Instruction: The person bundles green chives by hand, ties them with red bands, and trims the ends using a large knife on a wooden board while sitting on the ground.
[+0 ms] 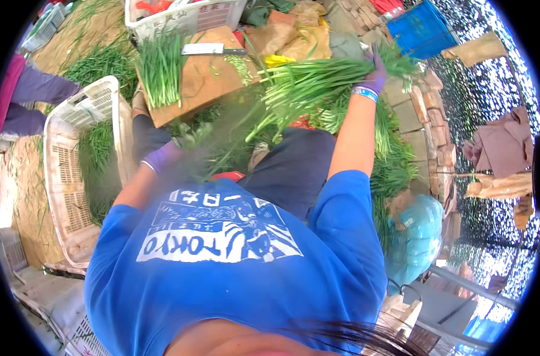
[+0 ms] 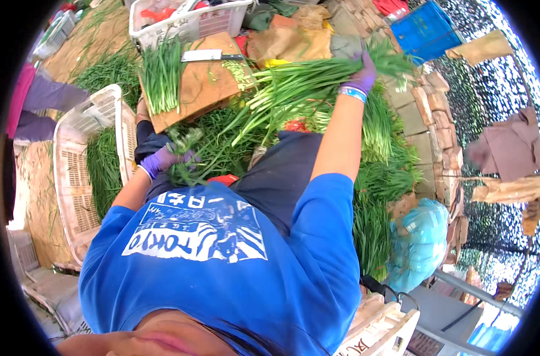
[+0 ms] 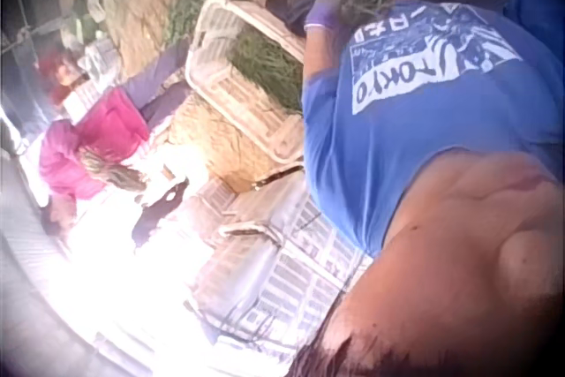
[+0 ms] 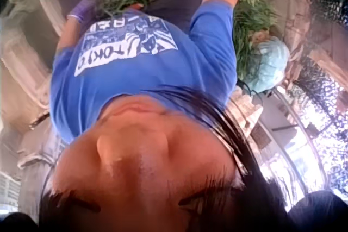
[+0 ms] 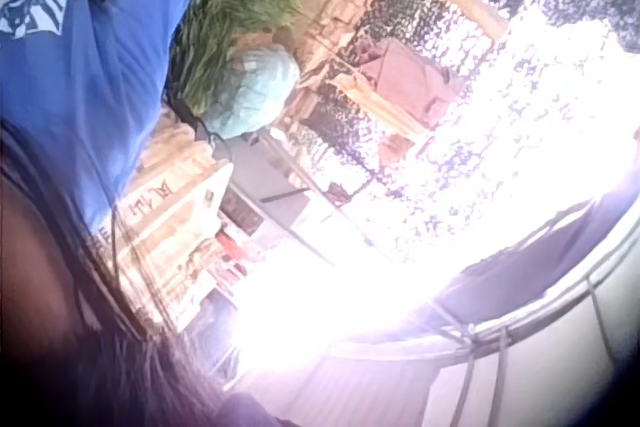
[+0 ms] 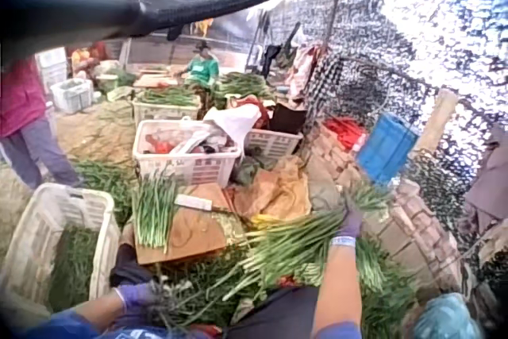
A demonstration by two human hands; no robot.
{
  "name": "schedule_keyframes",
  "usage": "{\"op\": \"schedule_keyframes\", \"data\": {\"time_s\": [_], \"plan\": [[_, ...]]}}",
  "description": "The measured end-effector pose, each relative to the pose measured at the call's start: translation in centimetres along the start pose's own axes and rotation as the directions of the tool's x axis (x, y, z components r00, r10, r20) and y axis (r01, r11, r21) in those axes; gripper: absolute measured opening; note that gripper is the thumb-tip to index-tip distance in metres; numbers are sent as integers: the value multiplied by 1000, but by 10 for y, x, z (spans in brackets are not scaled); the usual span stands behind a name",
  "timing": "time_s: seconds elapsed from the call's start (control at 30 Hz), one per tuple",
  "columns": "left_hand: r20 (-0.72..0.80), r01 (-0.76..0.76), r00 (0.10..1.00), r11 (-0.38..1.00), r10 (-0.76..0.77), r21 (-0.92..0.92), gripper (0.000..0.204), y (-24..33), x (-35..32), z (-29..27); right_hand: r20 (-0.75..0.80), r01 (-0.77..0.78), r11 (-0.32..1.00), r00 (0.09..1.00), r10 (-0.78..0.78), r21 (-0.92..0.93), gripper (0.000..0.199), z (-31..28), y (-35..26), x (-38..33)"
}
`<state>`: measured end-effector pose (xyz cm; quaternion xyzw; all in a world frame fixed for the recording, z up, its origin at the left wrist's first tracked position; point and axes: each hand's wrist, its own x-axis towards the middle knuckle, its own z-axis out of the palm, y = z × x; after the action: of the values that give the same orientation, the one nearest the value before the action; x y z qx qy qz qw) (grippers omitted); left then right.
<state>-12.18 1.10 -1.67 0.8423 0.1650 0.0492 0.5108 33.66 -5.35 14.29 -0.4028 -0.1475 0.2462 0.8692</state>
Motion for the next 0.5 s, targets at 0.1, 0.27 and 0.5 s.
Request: {"op": "schedule_keyframes", "data": {"time_s": [0.1, 0.27, 0.5], "plan": [[-79, 273, 875, 352, -477, 895, 95, 33, 24, -12, 111, 8, 985, 994, 12, -173, 16, 30, 11, -30], [-585, -256, 694, 904, 418, 342, 111, 136, 109, -22, 296, -68, 988, 949, 106, -138, 26, 100, 50, -109], [-467, -17, 882, 988, -59, -156, 79, 97, 154, 19, 254, 109, 994, 962, -101, -14, 29, 126, 69, -122]]}}
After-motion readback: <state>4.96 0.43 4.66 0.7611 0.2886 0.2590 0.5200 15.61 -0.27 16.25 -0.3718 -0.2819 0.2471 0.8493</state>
